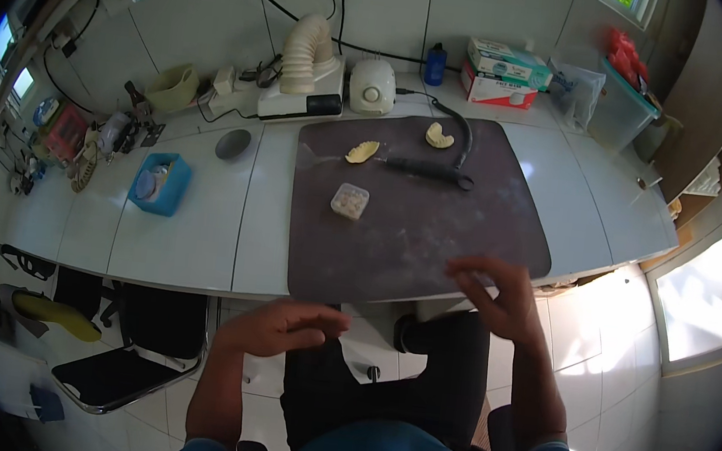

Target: The person grinds and shapes a dental cast using a rotary handpiece, tests fitting artificial teeth from a container onto the mold, and continues carving the dental model with the tool.

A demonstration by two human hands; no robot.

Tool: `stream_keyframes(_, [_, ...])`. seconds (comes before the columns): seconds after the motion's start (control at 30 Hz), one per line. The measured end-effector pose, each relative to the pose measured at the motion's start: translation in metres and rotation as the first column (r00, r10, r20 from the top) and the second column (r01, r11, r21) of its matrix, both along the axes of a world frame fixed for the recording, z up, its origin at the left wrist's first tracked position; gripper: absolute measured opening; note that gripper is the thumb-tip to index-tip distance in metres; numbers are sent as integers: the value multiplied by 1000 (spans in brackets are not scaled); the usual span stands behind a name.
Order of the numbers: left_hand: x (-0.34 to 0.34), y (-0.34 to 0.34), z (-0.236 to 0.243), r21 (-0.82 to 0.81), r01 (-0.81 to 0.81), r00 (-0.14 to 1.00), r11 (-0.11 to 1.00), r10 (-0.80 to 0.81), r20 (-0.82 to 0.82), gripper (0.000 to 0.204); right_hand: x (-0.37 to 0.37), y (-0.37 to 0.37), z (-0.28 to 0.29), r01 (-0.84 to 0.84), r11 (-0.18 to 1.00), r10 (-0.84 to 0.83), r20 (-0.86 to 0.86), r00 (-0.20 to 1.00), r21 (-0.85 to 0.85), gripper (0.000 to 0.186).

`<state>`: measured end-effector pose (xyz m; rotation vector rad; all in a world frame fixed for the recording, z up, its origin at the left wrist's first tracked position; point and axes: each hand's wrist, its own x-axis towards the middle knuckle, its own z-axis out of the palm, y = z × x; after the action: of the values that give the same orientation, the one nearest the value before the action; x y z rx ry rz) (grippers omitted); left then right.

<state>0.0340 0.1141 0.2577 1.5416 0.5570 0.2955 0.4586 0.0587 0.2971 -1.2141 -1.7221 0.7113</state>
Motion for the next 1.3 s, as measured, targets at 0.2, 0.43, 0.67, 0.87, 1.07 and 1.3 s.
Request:
stream_keyframes(0.2, [64,199,37,463,-429,903,776,359,235,35,5,216,24,206,947,-228,61,972,248,22])
stream_keyframes(0.43, [93,304,-13,678,-386,917,625,339,209,55,13,266,-11,123,794,-380,327,865,596,29])
stream_keyframes(0.67, [96,290,-12,762,-214,962,612,266,56,86,8,257,-6,176,819,-366,262,893,546,34])
stream_keyframes(0.87, [94,283,-15,814,-137,967,565,254,-13,90,9,240,-10,67,926,-201,334,921,371,28])
stream_keyframes(1.07, [93,270,-21,799,-204,949,565,314,20,82,3,232,-18,2,980,-110,530,841,201,41])
stream_keyframes(1.3, [95,267,-26,788,-247,937,564,345,47,79,3,234,-25,40,994,-91,565,820,103,46])
